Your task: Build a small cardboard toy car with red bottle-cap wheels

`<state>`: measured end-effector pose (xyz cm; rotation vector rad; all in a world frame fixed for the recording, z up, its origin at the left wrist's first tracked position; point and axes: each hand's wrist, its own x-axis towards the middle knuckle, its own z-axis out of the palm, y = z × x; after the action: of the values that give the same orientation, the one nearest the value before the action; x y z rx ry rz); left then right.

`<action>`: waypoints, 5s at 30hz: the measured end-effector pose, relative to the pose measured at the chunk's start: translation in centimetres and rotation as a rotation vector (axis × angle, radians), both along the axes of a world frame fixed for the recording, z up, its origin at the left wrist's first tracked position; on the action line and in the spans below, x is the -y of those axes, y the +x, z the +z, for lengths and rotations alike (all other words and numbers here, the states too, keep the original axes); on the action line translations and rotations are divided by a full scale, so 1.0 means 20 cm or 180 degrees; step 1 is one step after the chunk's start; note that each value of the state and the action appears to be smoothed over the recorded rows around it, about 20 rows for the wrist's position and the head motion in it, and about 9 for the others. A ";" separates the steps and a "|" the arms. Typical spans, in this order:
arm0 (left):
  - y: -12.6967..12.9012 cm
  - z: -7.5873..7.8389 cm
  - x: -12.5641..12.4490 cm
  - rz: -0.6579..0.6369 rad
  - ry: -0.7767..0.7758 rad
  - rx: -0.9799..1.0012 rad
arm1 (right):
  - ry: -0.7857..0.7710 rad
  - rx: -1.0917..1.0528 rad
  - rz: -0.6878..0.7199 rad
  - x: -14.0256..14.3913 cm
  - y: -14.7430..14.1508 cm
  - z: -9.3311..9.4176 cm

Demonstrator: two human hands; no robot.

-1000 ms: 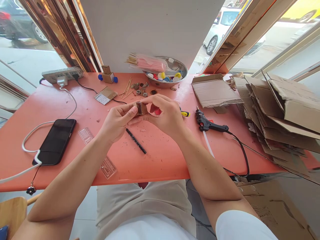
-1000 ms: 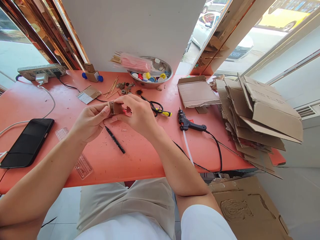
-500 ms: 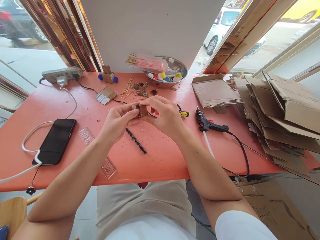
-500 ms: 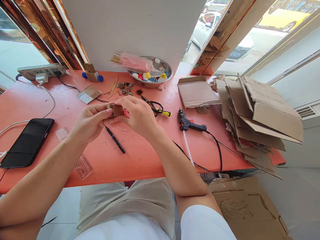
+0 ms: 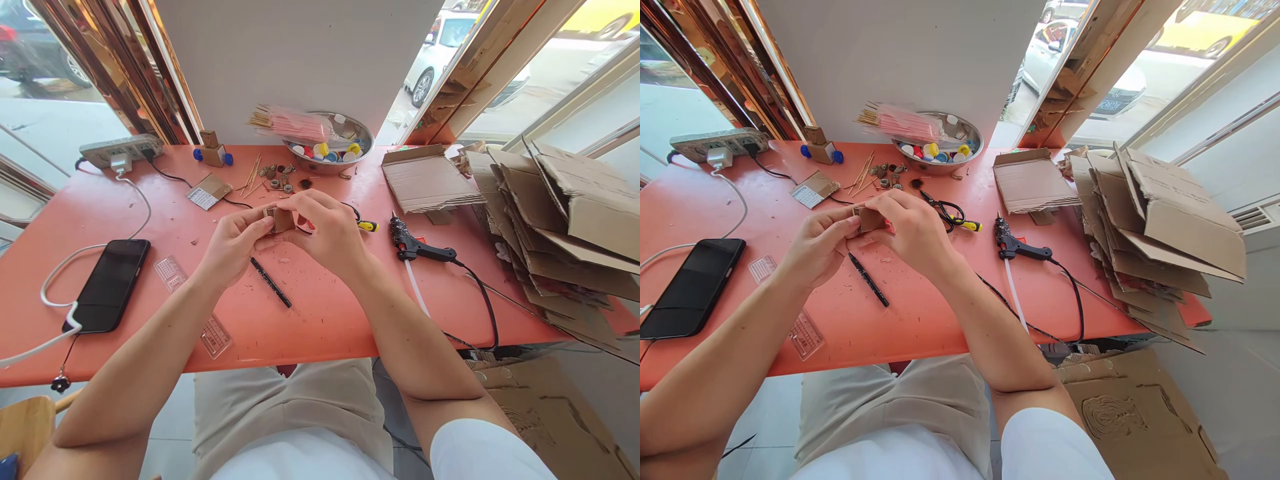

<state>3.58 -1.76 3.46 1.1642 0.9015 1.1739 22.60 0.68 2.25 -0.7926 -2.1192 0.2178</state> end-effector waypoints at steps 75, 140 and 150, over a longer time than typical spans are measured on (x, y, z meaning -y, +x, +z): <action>-0.01 -0.05 -0.04 0.0189 -0.0821 0.0745 | -0.0393 0.0102 0.0332 -0.08 0.03 -0.03; 0.02 -0.05 -0.04 -0.0032 -0.1184 0.0870 | -0.1304 -0.0603 -0.0013 -0.01 -0.04 0.04; 0.02 -0.11 -0.03 0.0322 -0.0300 0.0872 | -0.1738 -0.1255 -0.0314 0.06 -0.14 0.03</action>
<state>3.90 -1.07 1.22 0.8650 0.8033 1.3217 19.85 -0.51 2.89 -1.0613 -1.6527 0.8522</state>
